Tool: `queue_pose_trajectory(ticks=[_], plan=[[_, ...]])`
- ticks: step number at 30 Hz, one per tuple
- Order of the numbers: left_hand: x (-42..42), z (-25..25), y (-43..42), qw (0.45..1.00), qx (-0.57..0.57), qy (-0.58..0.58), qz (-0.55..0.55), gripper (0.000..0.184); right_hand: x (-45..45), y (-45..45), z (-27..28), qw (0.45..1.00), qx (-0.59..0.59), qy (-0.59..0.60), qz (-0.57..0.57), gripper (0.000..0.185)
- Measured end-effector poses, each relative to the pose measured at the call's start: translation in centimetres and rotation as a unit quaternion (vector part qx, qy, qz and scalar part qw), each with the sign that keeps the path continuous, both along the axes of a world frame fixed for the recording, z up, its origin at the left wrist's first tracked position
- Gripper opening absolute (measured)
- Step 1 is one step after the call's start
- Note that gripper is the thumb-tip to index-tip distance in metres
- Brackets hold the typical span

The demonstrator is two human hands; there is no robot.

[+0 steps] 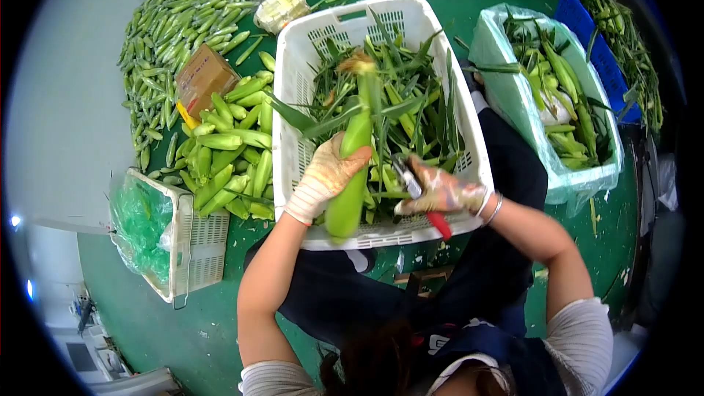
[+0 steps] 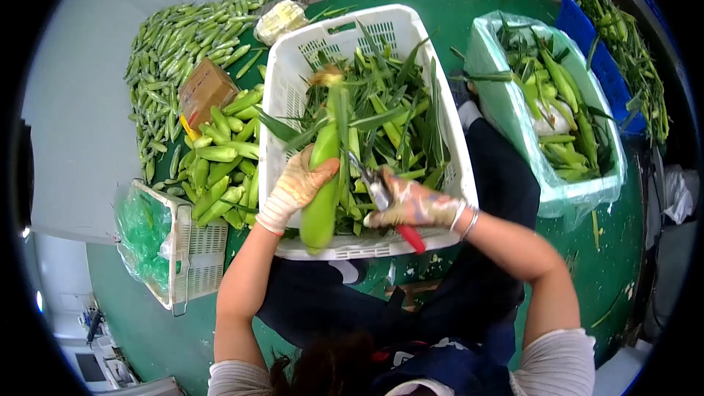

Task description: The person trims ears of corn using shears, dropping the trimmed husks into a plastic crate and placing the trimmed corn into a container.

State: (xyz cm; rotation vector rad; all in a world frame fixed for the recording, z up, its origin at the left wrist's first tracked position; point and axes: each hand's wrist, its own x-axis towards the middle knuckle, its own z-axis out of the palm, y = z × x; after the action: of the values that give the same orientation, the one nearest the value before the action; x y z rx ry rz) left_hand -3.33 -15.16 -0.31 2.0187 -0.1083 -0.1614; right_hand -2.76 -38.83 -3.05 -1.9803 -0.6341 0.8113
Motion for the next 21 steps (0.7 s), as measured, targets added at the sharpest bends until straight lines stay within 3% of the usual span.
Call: queue_pose_trajectory(ticks=[1, 2, 3, 4, 5, 6, 7, 9, 10, 12, 14, 15, 17, 18, 20, 21], plan=[[-0.4, 1.5, 0.0, 0.996, 0.068, 0.035, -0.040, 0.045, 1.0, -0.5, -0.4, 0.999, -0.016, 0.034, 0.011, 0.090], [-0.4, 0.1, 0.9, 0.959, 0.199, -0.137, -0.147, 0.041, 2.0, -0.8, -0.2, 0.999, -0.016, 0.023, 0.035, 0.089], [-0.4, -1.2, 1.9, 0.867, 0.315, -0.333, -0.193, 0.037, 2.9, -1.0, 0.1, 0.998, -0.016, 0.012, 0.061, 0.088], [-0.4, -0.1, 1.6, 0.964, 0.175, -0.113, -0.166, 0.036, 3.6, -1.1, 1.1, 0.997, 0.007, 0.004, 0.075, 0.085], [-0.4, 1.1, 1.3, 0.985, 0.023, 0.118, -0.125, 0.035, 3.9, -0.9, 2.4, 0.996, 0.032, -0.003, 0.088, 0.082], [-0.3, 2.2, 1.3, 0.977, 0.023, 0.157, -0.140, 0.036, 4.1, -0.6, 3.1, 0.988, 0.064, 0.104, 0.093, 0.076], [-0.2, 1.9, 1.6, 0.977, 0.026, 0.158, -0.140, 0.036, 4.0, -0.4, 2.3, 0.987, 0.075, 0.122, 0.072, 0.072], [0.0, 1.1, 1.9, 0.972, 0.045, 0.167, -0.156, 0.040, 3.4, 0.1, 2.3, 0.971, 0.144, 0.186, 0.040, 0.038], [-0.3, 1.5, 1.8, 0.981, 0.055, 0.118, -0.145, 0.043, 3.1, 0.0, 3.2, 0.950, 0.161, 0.268, 0.008, 0.034], [-0.1, 0.4, 2.3, 0.977, 0.021, 0.153, -0.145, 0.043, 3.4, 0.2, 1.0, 0.925, 0.278, 0.252, 0.064, 0.030], [-0.2, -0.4, 3.2, 0.970, -0.009, 0.191, -0.147, 0.043, 3.4, 1.1, 1.8, 0.967, 0.111, 0.224, 0.047, 0.025], [-0.2, -0.3, 3.4, 0.967, -0.009, 0.213, -0.142, 0.040, 2.6, 1.7, -0.5, 0.943, 0.194, 0.268, 0.015, 0.025], [-0.5, 0.2, 3.6, 0.961, -0.010, 0.236, -0.142, 0.038, 2.6, 1.3, -3.5, 0.948, 0.178, 0.262, 0.040, 0.017], [-0.9, 1.0, 3.5, 0.962, -0.024, 0.229, -0.145, 0.039, 2.3, 1.0, -1.2, 0.943, 0.155, 0.296, 0.008, 0.023], [-1.4, 1.4, 5.1, 0.975, -0.043, 0.185, -0.118, 0.043, 2.5, -0.4, -1.7, 0.907, 0.162, 0.385, -0.058, 0.026], [-1.2, 2.8, 6.4, 0.983, 0.020, 0.155, -0.098, 0.041, 2.6, -1.5, -0.9, 0.884, 0.134, 0.441, -0.083, 0.028]])
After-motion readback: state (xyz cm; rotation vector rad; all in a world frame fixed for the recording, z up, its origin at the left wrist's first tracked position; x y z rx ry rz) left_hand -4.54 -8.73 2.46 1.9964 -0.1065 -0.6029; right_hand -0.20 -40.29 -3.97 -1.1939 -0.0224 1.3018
